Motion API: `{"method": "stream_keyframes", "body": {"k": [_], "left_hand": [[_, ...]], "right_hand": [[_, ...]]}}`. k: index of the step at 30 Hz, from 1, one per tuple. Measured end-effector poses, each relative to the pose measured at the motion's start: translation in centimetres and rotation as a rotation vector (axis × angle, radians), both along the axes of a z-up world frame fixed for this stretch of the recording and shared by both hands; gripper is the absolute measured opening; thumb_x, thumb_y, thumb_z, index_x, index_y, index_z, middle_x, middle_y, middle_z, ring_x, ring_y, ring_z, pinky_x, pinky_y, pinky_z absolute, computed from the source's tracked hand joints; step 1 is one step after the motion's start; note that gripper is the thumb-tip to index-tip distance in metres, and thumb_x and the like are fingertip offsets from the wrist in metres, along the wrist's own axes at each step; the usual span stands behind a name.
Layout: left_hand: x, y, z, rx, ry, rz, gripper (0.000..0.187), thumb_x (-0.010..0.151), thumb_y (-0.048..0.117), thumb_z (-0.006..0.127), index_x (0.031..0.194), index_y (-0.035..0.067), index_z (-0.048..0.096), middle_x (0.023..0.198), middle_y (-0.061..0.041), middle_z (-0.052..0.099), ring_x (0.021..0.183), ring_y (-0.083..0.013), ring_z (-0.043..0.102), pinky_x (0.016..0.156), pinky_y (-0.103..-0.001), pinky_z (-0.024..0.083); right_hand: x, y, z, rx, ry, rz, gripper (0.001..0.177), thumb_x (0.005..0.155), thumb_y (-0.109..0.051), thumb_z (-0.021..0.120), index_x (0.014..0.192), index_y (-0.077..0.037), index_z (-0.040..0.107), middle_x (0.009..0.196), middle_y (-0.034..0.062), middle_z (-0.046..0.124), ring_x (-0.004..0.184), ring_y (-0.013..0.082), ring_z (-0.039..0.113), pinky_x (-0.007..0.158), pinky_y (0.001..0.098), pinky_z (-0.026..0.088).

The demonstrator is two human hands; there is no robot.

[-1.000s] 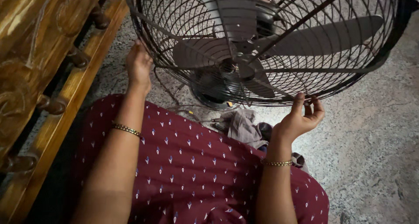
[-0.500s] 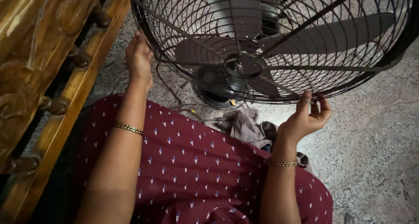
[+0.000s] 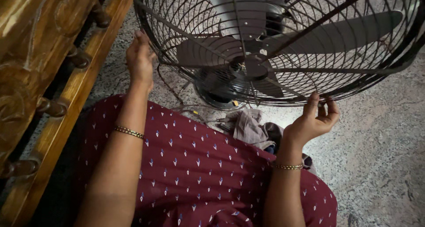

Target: The person sits on the floor and adjusts the front grill of a standing fan, repeatedly aligning and securing it. They use a screwdriver to tighten a screw on the grill, then continue to reposition and check the alignment of the grill throughout the clip.

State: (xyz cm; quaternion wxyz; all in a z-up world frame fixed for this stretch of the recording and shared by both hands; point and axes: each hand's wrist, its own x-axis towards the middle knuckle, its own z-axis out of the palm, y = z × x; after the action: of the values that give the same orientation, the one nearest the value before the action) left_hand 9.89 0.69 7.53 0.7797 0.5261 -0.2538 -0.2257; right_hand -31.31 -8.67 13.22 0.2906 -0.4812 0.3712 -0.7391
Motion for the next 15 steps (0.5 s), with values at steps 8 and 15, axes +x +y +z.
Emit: {"method": "stream_keyframes", "body": {"k": [8,15], "left_hand": [[0.3,-0.3,-0.8,0.06,-0.016,0.035,0.058,0.105,0.064,0.055,0.081,0.015,0.038,0.076,0.005,0.028,0.067,-0.0106,0.031,0.065,-0.035,0.033],[0.2,-0.5,-1.7,-0.079,-0.008,-0.007,0.047,0.101,0.063,0.059,0.086,0.018,0.054,0.072,0.009,0.034,0.066,-0.0037,0.037,0.069,-0.025,0.049]], "right_hand": [[0.2,0.0,-0.3,-0.009,0.002,-0.015,0.034,0.098,-0.01,0.081,0.119,-0.001,0.055,0.12,0.0099,0.061,0.107,0.0166,0.062,0.093,0.0292,0.058],[-0.3,-0.3,-0.7,-0.024,0.137,-0.161,0.043,0.098,-0.007,0.087,0.124,-0.001,0.053,0.124,0.0113,0.059,0.115,0.0197,0.058,0.101,0.0309,0.057]]}}
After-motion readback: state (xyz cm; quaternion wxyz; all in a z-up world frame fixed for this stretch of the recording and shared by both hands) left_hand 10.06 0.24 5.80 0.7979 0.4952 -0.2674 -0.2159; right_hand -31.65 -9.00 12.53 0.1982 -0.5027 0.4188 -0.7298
